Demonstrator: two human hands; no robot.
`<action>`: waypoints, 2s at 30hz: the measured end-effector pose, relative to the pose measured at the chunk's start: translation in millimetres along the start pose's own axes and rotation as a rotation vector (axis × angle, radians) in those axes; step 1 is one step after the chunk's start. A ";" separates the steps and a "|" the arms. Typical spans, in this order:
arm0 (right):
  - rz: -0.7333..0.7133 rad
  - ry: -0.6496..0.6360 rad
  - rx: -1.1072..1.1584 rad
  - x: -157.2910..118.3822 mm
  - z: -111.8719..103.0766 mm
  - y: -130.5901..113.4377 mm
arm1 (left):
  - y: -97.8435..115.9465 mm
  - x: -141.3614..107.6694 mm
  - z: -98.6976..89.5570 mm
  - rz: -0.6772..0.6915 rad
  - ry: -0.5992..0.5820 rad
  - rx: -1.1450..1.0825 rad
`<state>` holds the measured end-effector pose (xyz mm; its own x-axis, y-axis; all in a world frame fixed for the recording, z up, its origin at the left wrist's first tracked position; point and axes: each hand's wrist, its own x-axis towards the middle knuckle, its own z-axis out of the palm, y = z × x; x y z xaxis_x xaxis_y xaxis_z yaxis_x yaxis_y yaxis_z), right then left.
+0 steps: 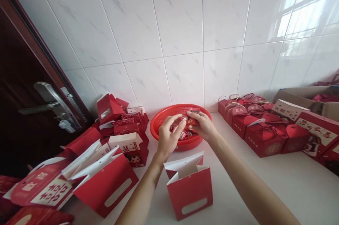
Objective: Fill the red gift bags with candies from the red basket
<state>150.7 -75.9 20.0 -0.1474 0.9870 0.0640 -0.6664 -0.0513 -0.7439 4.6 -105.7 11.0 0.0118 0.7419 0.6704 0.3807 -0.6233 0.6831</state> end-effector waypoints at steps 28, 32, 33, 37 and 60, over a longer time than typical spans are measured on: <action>0.155 -0.137 -0.014 -3.2 5.2 -2.4 | -28.7 16.4 -9.7 0.084 -0.011 0.111; 0.142 -0.216 -0.088 -10.8 9.5 -8.7 | -16.3 16.3 -13.7 0.173 -0.008 0.111; 0.133 -0.236 -0.107 -13.2 10.9 -10.6 | -12.2 16.1 -15.2 0.191 -0.004 0.113; 0.087 -0.303 -0.166 -23.5 16.3 -20.0 | 5.0 14.5 -22.1 0.179 0.033 0.103; 0.073 -0.454 -0.262 -47.4 16.5 -52.2 | 38.4 1.7 -29.0 0.064 0.045 -0.179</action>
<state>180.4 -122.5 66.8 -0.5267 0.8142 0.2443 -0.4465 -0.0204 -0.8946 -7.5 -135.5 46.8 -0.0123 0.6898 0.7239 0.2103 -0.7060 0.6763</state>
